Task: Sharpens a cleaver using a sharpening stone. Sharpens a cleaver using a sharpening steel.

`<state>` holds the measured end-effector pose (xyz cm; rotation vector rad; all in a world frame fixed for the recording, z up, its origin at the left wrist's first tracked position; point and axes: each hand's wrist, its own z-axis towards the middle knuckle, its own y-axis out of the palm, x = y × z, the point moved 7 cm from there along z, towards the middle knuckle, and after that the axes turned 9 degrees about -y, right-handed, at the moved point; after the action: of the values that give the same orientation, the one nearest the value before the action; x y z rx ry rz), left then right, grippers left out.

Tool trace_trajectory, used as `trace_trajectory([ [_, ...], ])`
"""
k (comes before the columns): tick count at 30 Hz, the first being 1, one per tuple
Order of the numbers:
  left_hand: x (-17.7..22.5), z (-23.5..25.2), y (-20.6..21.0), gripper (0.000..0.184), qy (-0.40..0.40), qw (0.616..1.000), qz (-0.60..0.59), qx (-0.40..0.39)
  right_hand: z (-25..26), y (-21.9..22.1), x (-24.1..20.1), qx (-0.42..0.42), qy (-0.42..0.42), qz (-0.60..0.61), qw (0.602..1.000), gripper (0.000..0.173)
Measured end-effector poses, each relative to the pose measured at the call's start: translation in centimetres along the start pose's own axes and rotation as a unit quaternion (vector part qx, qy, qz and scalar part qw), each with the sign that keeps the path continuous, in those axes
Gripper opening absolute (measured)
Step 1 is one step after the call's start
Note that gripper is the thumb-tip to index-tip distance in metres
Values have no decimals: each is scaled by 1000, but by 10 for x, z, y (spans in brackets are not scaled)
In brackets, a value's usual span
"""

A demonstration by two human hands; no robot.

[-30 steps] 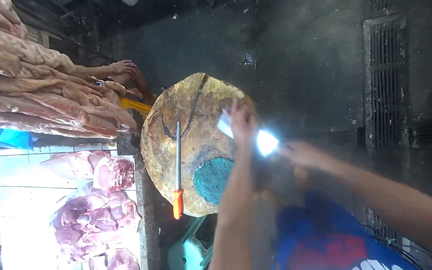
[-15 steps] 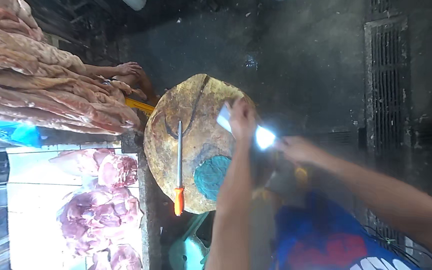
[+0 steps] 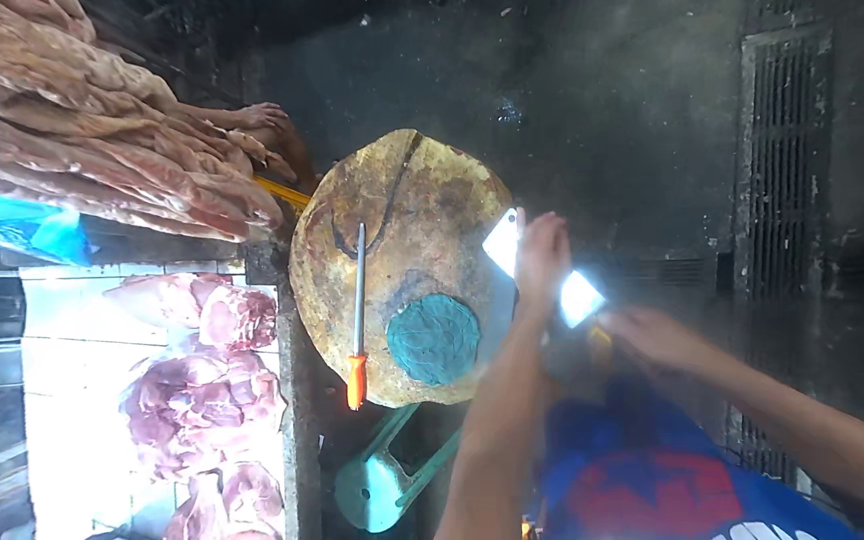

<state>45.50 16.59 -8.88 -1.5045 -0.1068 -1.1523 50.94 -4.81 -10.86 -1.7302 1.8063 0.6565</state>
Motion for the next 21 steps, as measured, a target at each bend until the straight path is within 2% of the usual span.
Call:
trace_trajectory([
  [3,22,-52,5,17,-31,998,24,-42,-33,-5,36,-54,28,-18,998,58],
  [5,28,-71,9,16,-53,997,36,-47,-48,-4,40,-66,46,-16,997,55],
  [8,17,-33,5,15,-24,999,5,-31,-30,2,12,-14,24,10,1000,55],
  [10,15,-19,3,15,0,1000,-9,-17,-20,3,13,0,12,17,1000,55],
  [14,29,-65,13,17,-46,997,27,-58,-50,-4,41,-51,50,8,997,53],
  [18,15,-35,7,19,-24,996,21,-79,-30,2,15,-14,27,16,999,55],
  [21,21,-45,6,18,-24,999,14,-43,-34,-1,31,-37,30,18,999,54],
])
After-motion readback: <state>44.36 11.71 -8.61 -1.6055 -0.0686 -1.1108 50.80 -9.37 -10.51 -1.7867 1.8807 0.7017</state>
